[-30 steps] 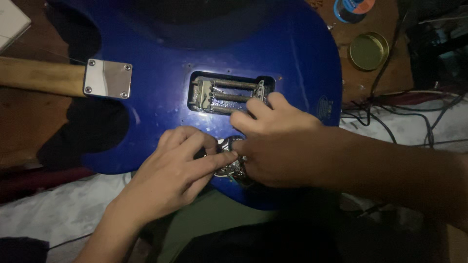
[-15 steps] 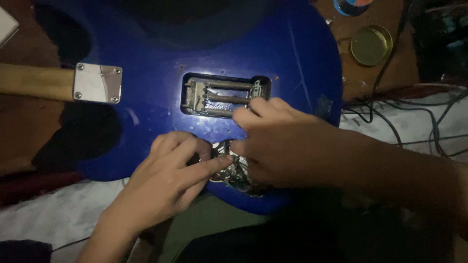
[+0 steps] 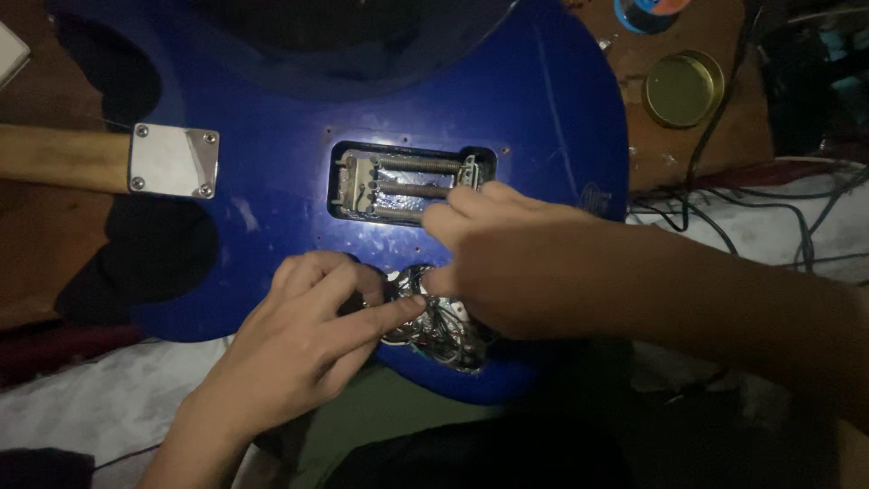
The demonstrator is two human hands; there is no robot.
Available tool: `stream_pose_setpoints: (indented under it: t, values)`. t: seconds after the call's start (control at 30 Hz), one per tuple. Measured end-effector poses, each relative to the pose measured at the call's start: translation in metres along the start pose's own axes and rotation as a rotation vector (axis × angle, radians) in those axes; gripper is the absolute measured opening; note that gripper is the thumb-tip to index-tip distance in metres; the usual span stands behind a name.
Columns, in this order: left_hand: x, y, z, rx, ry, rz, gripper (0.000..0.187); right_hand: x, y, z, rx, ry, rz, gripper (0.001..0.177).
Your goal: The person disassembles an electric guitar's electronics by removing hardware from the body, turning the guitar over, and taking the wiring harness and potentiometers out of the back cavity.
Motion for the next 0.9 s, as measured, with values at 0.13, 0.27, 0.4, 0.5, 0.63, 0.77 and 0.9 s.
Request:
stream_pose_setpoints:
  t: [0.13, 0.27, 0.4, 0.5, 0.63, 0.77, 0.9]
  values:
    - [-0.001, 0.001, 0.001, 0.010, -0.003, 0.005, 0.040, 0.001, -0.005, -0.005, 0.021, 0.059, -0.076, 0.022]
    - [-0.001, 0.001, 0.000, 0.015, -0.005, 0.004, 0.038, 0.021, -0.005, -0.010, 0.087, 0.338, -0.049, 0.020]
    - [0.001, 0.002, 0.002, 0.010, 0.010, 0.009, 0.040, 0.005, 0.022, -0.008, -0.066, 0.072, 0.128, 0.024]
    - [0.003, 0.006, 0.006, 0.016, 0.034, 0.021, 0.038, 0.026, 0.031, -0.025, -0.146, 0.285, 0.244, 0.026]
    - [-0.002, -0.002, 0.012, 0.149, -0.010, -0.013, 0.031, 0.003, 0.033, -0.027, -0.220, 0.187, 0.337, 0.028]
    - [-0.003, 0.001, 0.012, 0.149, 0.004, 0.008, 0.030, 0.004, 0.012, -0.025, -0.073, 0.387, 0.174, 0.035]
    - [0.003, 0.007, 0.009, 0.056, 0.077, 0.012, 0.031, 0.011, 0.000, -0.027, 0.042, 0.475, 0.143, 0.029]
Point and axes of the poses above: each hand's wrist, its own z-axis towards the middle knuckle, its own x-axis out of the back of the hand, y = z × x, the point moved 10 cm from there along z, towards the middle knuckle, and after that the axes turned 6 degrees about -x, right-handed, at the moved point
